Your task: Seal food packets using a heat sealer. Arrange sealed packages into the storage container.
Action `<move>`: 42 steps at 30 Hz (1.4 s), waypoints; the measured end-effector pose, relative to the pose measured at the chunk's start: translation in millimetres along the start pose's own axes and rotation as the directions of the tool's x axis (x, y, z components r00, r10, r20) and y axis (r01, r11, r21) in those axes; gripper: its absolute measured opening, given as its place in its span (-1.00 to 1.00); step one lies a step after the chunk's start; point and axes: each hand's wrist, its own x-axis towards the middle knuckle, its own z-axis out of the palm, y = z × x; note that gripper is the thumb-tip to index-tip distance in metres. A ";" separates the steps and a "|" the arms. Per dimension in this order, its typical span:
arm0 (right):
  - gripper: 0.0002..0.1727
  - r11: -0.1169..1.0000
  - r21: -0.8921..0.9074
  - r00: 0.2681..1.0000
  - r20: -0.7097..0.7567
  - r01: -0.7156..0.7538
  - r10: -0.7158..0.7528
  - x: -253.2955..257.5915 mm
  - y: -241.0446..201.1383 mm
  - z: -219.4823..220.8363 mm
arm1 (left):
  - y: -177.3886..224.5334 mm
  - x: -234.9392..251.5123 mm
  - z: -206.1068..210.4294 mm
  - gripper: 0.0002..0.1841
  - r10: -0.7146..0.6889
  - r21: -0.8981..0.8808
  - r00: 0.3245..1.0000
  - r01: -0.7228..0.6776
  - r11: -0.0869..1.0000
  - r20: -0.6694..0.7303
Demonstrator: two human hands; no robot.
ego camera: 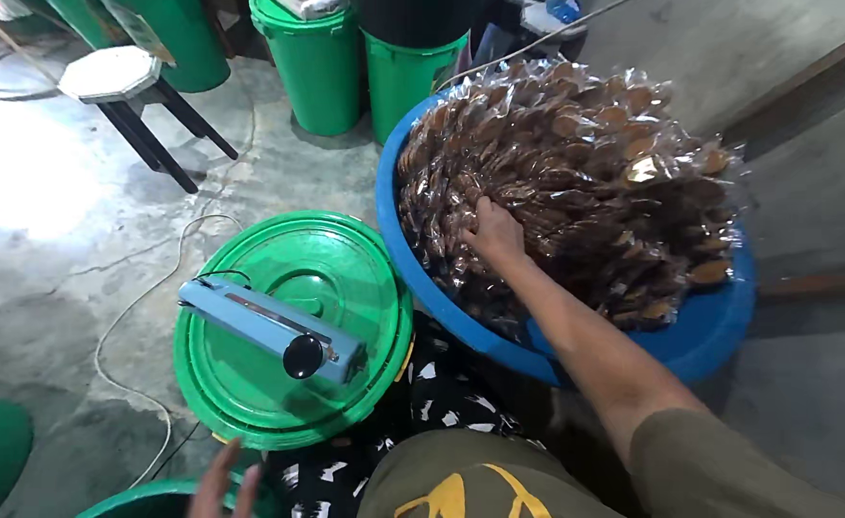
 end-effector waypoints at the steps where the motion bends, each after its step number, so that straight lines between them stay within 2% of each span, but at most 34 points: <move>1: -0.39 0.994 0.079 0.989 -0.126 0.081 -0.070 -12.7 -3.8 -4.5 | 29.0 6.8 15.1 -0.50 0.092 -0.184 0.990 -0.072 0.980 0.103; 2: -0.41 0.969 0.148 0.953 -0.261 0.198 -0.155 -28.8 -10.3 -8.6 | 52.7 12.3 32.1 -0.48 0.185 -0.388 0.963 -0.097 0.916 0.197; 3: -0.42 0.922 0.203 0.898 -0.369 0.330 -0.240 -49.8 -20.1 -10.8 | 72.7 17.5 49.7 -0.36 0.254 -0.576 0.921 -0.041 0.817 0.295; 4: -0.43 0.853 0.252 0.840 -0.436 0.457 -0.322 -75.0 -32.8 -9.4 | 90.3 22.5 66.3 -0.15 0.301 -0.716 0.871 0.079 0.693 0.388; 5: -0.47 0.767 0.304 0.793 -0.456 0.565 -0.404 -102.8 -47.0 -3.9 | 104.6 27.8 80.9 0.02 0.321 -0.788 0.830 0.211 0.578 0.457; 6: -0.51 0.672 0.386 0.770 -0.413 0.632 -0.487 -130.9 -61.4 1.9 | 114.8 32.9 93.1 0.08 0.304 -0.818 0.814 0.318 0.479 0.494; 7: -0.50 0.589 0.472 0.750 -0.313 0.656 -0.583 -155.9 -74.0 5.3 | 122.0 36.0 102.0 -0.03 0.243 -0.833 0.829 0.391 0.391 0.504; 8: -0.45 0.533 0.545 0.716 -0.196 0.648 -0.670 -173.2 -83.8 7.9 | 126.4 37.9 108.1 -0.34 0.131 -0.845 0.863 0.431 0.315 0.489; 9: -0.38 0.509 0.633 0.685 -0.046 0.583 -0.727 -182.8 -90.6 7.9 | 123.7 40.9 111.8 -0.52 0.030 -0.859 0.887 0.437 0.269 0.460; 10: -0.34 0.522 0.729 0.657 0.132 0.442 -0.742 -185.5 -95.6 5.1 | 117.1 43.3 113.0 -0.61 -0.045 -0.871 0.906 0.418 0.256 0.421; 11: -0.39 0.537 0.811 0.627 0.298 0.232 -0.720 -183.2 -100.0 2.3 | 108.4 43.8 112.7 -0.60 -0.091 -0.873 0.928 0.370 0.318 0.360; 13: -0.66 0.499 0.840 0.584 0.518 -0.211 -0.625 -177.3 -108.4 5.2 | 89.0 40.7 110.1 -0.40 -0.087 -0.804 0.969 0.242 0.542 0.233; 14: -0.75 0.501 0.792 0.559 0.605 -0.350 -0.567 -174.0 -113.9 9.8 | 81.4 38.5 106.5 -0.30 -0.063 -0.762 0.975 0.206 0.613 0.213; 15: -0.80 0.528 0.752 0.555 0.652 -0.394 -0.516 -170.7 -120.5 18.1 | 76.9 37.9 101.8 -0.20 -0.055 -0.734 0.975 0.200 0.649 0.216; 17: -0.75 0.629 0.705 0.590 0.673 -0.328 -0.446 -159.7 -137.2 36.6 | 75.1 42.3 92.2 -0.28 -0.102 -0.723 0.971 0.230 0.651 0.217; 19: -0.68 0.692 0.675 0.639 0.655 -0.255 -0.403 -140.0 -159.4 43.7 | 67.4 55.9 87.3 -0.33 -0.180 -0.686 0.975 0.221 0.694 0.131; 22: -0.71 0.642 0.763 0.750 0.464 -0.070 -0.470 -113.0 -191.8 37.6 | 44.4 83.6 86.7 -0.28 -0.235 -0.657 0.970 0.134 0.742 -0.067; 23: -0.71 0.626 0.778 0.736 0.395 0.050 -0.550 -107.0 -200.5 30.0 | 40.9 91.6 83.5 -0.25 -0.252 -0.675 0.963 0.123 0.728 -0.095; 24: -0.66 0.633 0.748 0.671 0.365 0.202 -0.645 -103.8 -208.6 19.9 | 39.2 99.1 78.9 -0.24 -0.265 -0.693 0.958 0.116 0.711 -0.111; 25: -0.57 0.652 0.665 0.563 0.400 0.365 -0.723 -104.8 -216.4 10.9 | 37.6 105.9 74.1 -0.23 -0.269 -0.703 0.955 0.106 0.703 -0.125; 26: -0.43 0.662 0.544 0.440 0.495 0.516 -0.749 -109.6 -224.4 5.8 | 36.0 112.2 69.6 -0.23 -0.263 -0.700 0.954 0.090 0.709 -0.144; 27: -0.33 0.655 0.425 0.354 0.593 0.625 -0.723 -118.3 -231.4 4.9 | 33.6 117.6 64.8 -0.23 -0.245 -0.682 0.957 0.076 0.727 -0.155; 28: -0.24 0.651 0.319 0.318 0.674 0.689 -0.667 -127.0 -236.6 7.7 | 30.2 122.3 60.1 -0.23 -0.229 -0.662 0.961 0.072 0.746 -0.154; 30: -0.13 0.683 0.205 0.365 0.719 0.701 -0.591 -139.2 -241.3 19.7 | 20.9 128.7 53.1 -0.23 -0.222 -0.625 0.964 0.086 0.776 -0.144; 31: -0.16 0.699 0.188 0.405 0.700 0.691 -0.588 -143.5 -240.6 25.8 | 14.9 129.4 51.7 -0.25 -0.241 -0.624 0.961 0.103 0.774 -0.139; 34: -0.32 0.658 0.245 0.492 0.496 0.712 -0.716 -153.0 -222.8 46.4 | -2.8 126.4 51.9 -0.34 -0.389 -0.693 0.907 0.176 0.699 -0.162; 36: -0.36 0.600 0.315 0.504 0.338 0.736 -0.795 -155.8 -212.6 59.3 | -5.2 122.6 52.3 -0.40 -0.500 -0.757 0.852 0.222 0.614 -0.156; 37: -0.36 0.589 0.337 0.502 0.315 0.734 -0.806 -156.3 -211.2 60.4 | -4.1 121.0 53.4 -0.43 -0.525 -0.784 0.839 0.228 0.577 -0.143; 40: -0.34 0.604 0.390 0.498 0.345 0.695 -0.796 -154.2 -209.0 53.4 | 2.8 118.4 56.7 -0.46 -0.500 -0.838 0.857 0.178 0.515 -0.125; 42: -0.35 0.603 0.406 0.515 0.315 0.686 -0.797 -152.2 -205.6 55.4 | 13.1 117.4 55.9 -0.46 -0.461 -0.871 0.877 0.121 0.477 -0.131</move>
